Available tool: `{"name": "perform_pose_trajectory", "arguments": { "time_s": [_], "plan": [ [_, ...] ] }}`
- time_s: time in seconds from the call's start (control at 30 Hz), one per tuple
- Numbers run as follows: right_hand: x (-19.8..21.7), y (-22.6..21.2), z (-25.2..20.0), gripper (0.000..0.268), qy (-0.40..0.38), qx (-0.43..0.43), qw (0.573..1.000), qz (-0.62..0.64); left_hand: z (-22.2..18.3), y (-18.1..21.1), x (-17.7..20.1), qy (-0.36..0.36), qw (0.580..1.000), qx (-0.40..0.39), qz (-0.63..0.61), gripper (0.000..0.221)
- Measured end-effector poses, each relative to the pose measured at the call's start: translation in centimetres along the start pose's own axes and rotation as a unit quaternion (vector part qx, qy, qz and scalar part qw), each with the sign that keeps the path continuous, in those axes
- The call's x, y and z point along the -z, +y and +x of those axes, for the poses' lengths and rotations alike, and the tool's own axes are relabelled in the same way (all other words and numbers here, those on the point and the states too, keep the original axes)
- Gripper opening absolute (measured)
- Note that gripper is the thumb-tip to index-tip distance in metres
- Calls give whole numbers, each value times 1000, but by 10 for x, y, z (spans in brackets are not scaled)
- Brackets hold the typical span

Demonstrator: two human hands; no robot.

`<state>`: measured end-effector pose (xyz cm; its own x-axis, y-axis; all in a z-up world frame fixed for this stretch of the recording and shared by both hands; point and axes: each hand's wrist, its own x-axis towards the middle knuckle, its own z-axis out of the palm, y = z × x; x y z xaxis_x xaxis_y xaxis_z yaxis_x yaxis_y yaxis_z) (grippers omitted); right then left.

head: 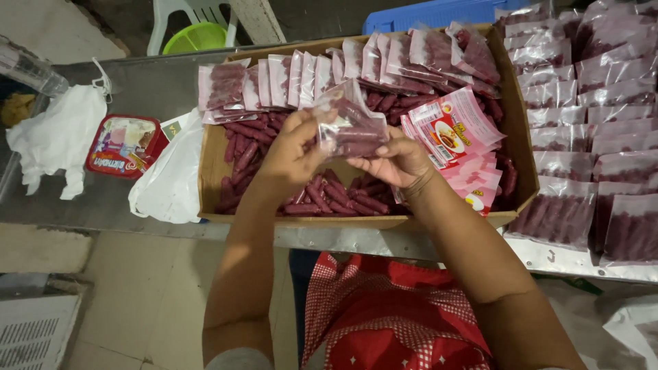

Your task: The person places purple snack sticks into plastic packets by hand, ensuring several sticks are in each packet before setting the filled packets onto a metal surface.

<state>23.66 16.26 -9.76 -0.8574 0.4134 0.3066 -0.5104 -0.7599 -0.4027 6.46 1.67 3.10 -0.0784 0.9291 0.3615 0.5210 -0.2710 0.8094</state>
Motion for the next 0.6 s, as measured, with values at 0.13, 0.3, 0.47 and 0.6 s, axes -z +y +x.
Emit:
{"name": "perform_pose_trajectory", "arguments": {
  "time_s": [0.13, 0.3, 0.47, 0.6],
  "plan": [
    [9, 8, 0, 68, -8, 13, 1000, -10, -15, 15, 6, -29, 998, 48, -13, 52],
    [-73, 0, 6, 41, 67, 24, 995, -65, -14, -4, 6, -75, 996, 25, 31, 53],
    [-19, 9, 7, 40, 107, 40, 989, -92, -10, 12, 6, -60, 995, 71, -19, 52],
    [-6, 7, 7, 51, 106, 50, 989, -92, -6, 31, 8, -40, 987, 133, -84, 52]
  ]
}}
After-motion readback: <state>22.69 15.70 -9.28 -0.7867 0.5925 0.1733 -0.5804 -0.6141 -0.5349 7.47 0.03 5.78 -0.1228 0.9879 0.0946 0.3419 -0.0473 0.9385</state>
